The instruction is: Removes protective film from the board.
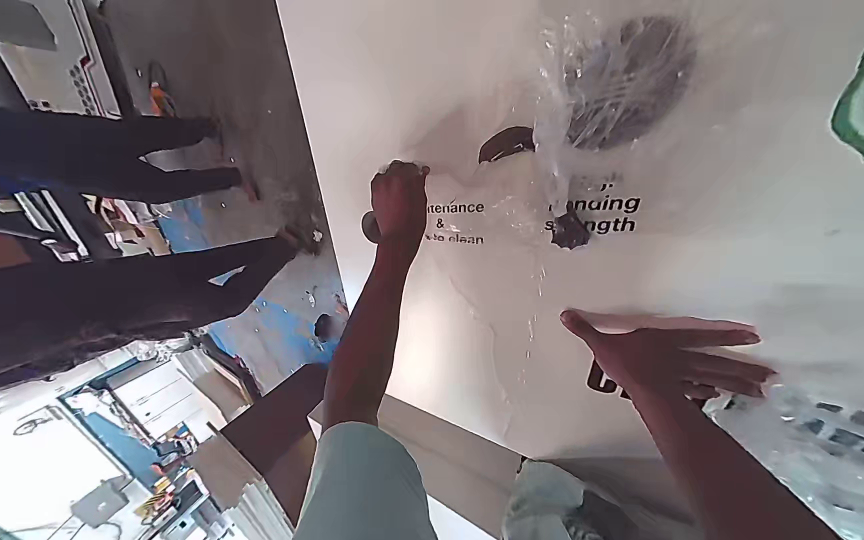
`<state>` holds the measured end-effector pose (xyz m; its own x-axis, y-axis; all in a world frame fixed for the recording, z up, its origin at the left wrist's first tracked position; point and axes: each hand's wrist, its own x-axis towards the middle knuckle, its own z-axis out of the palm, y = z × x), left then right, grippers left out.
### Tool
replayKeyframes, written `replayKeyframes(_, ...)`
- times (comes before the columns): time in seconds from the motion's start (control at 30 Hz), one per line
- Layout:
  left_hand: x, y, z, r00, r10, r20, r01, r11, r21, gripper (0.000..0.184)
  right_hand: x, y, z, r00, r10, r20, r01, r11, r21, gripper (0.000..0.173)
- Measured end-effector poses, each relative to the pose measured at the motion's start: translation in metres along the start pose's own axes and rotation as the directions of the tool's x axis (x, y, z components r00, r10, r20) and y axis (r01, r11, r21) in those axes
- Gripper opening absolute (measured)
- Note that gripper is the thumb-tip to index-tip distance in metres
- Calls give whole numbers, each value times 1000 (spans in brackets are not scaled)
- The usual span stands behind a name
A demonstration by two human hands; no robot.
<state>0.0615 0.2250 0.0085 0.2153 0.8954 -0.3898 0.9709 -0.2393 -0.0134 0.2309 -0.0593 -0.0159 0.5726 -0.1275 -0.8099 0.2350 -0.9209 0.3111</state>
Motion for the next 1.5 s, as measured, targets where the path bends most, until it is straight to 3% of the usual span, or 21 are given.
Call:
replayKeyframes(0.23, 8, 8, -1, 985, -175, 2, 175, 984, 13, 36, -2, 0, -3, 999, -32, 34, 30, 999, 45, 173)
replayKeyframes(0.37, 26, -8, 4, 958, -281, -56, 281, 960, -16, 38, -1, 2, -1, 999, -21, 39, 21, 1000, 19, 173)
replayKeyframes(0.53, -1, -20, 6, 1000, -16, 9, 16, 996, -83, 42, -1, 4, 2, 999, -45, 24, 43, 997, 71, 173)
replayKeyframes(0.6, -5, -17, 8, 1000, 21, -11, -22, 997, -68, 39, 1, 2, 4, 1000, -29, -4, 30, 998, 56, 175)
replayKeyframes(0.9, 13, -11, 1, 998, 40, -56, -36, 997, 65, 33, -3, 1, 1, 1000, -13, -14, 13, 1000, 5, 172)
replayKeyframes(1.23, 10, -6, 10, 994, -84, -66, 87, 995, 44, 37, 1, 3, -2, 996, -91, 22, 91, 996, -17, 169)
replayKeyframes(1.4, -22, -25, 17, 997, -80, -1, 79, 986, -144, 37, -4, 1, 1, 999, 9, -53, -9, 1000, 1, 176)
replayKeyframes(1.5, -28, -38, 25, 995, -22, -96, -2, 970, -241, 37, -2, 2, 6, 997, 24, -74, -23, 1000, 15, 178)
